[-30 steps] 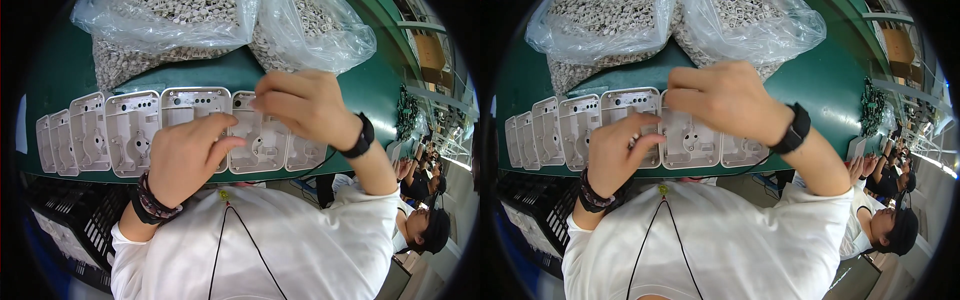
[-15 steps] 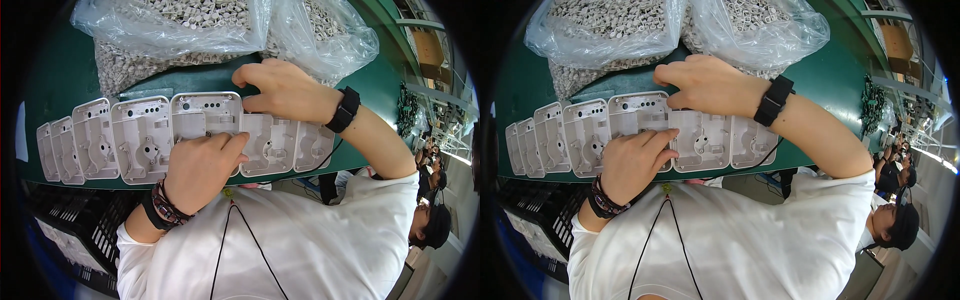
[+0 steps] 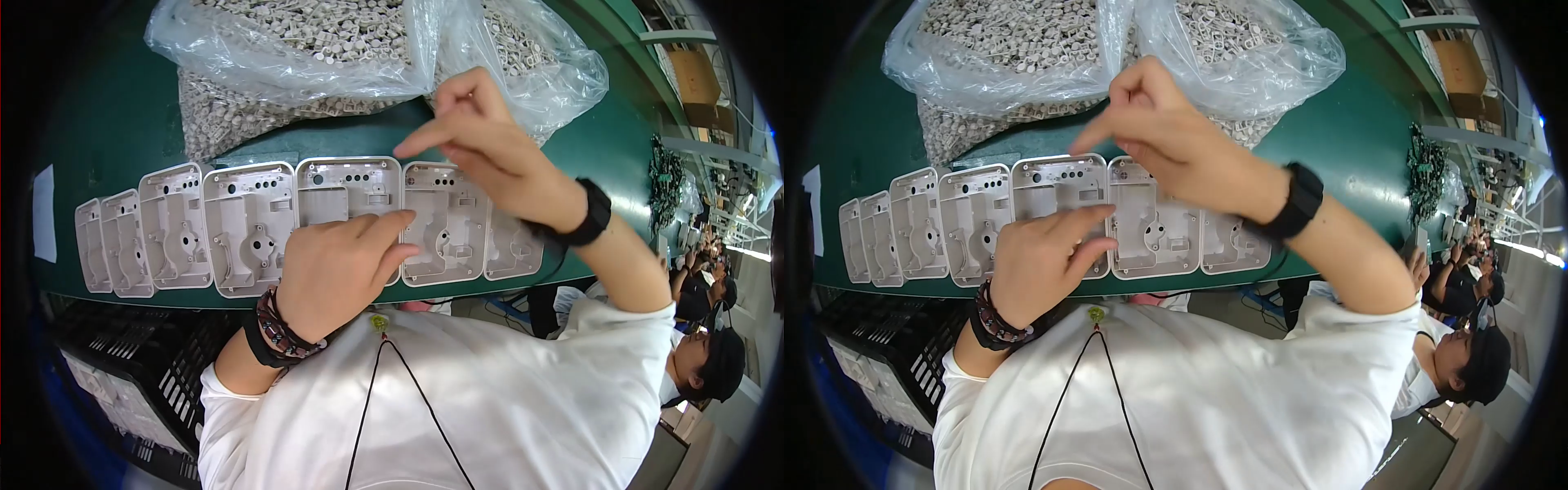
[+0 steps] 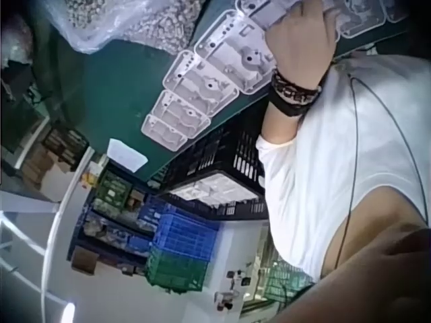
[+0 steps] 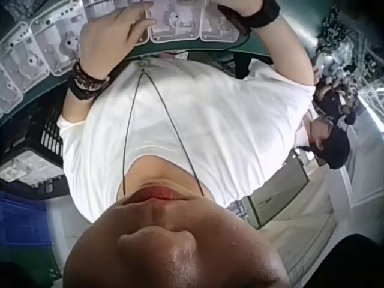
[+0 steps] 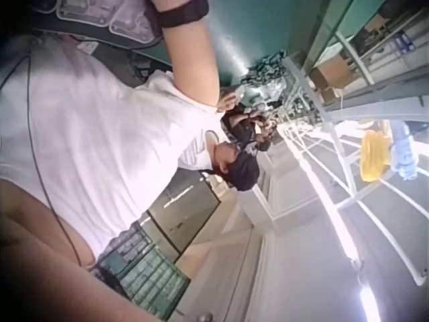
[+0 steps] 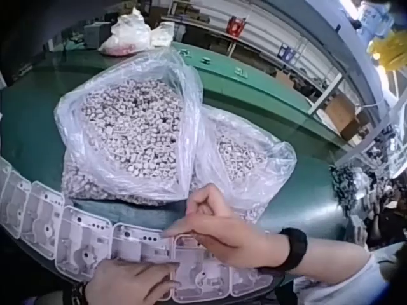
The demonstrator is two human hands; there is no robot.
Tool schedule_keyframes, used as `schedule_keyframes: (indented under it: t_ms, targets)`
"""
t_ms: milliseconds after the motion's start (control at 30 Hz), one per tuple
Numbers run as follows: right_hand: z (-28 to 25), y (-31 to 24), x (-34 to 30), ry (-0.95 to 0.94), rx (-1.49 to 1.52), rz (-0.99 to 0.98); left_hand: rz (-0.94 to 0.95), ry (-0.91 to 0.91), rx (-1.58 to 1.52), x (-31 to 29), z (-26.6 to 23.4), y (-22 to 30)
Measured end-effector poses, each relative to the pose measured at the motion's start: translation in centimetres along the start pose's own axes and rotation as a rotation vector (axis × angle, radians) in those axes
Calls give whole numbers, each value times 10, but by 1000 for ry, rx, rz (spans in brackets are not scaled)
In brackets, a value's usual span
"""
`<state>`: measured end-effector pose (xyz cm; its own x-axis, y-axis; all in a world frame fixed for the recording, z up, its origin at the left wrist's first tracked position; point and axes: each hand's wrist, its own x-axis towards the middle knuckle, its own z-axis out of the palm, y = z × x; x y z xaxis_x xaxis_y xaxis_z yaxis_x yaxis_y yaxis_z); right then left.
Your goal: The person picks up small white components from a bag and inserts them into plastic housings by hand. After filling the housings, the person stacks them into a large black crate and then ties a knot in a plastic bag.
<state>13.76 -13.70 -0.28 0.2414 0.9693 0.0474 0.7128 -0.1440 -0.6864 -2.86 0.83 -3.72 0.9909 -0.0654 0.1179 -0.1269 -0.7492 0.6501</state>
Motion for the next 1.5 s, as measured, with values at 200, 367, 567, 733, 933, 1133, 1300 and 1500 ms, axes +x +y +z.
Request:
schedule_keyframes:
  t_ms: [200,367,567,733,933,1133,1300,1500]
  targets:
    - [32,-45,11,219,1136,174,-65,253,-322,5,-12,7]
    - [48,-61,23,238,1162,1,-25,344,-317,3,-14,5]
    - [35,-45,21,94,522,-152,-133,220,-706,-11,-32,-16]
    - [34,-52,19,-118,356,-85,-58,-48,-948,-30,-35,-36]
    - [26,-30,53,15,-251,-293,-271,144,-104,-37,-45,-33]
    - [48,-5,83,-174,-434,-430,-256,130,97,-47,-36,-35]
    - [53,5,90,-292,-492,-509,-244,123,90,-49,-33,-38]
    - [46,-3,73,-251,-554,-499,-211,131,36,-54,-34,-48]
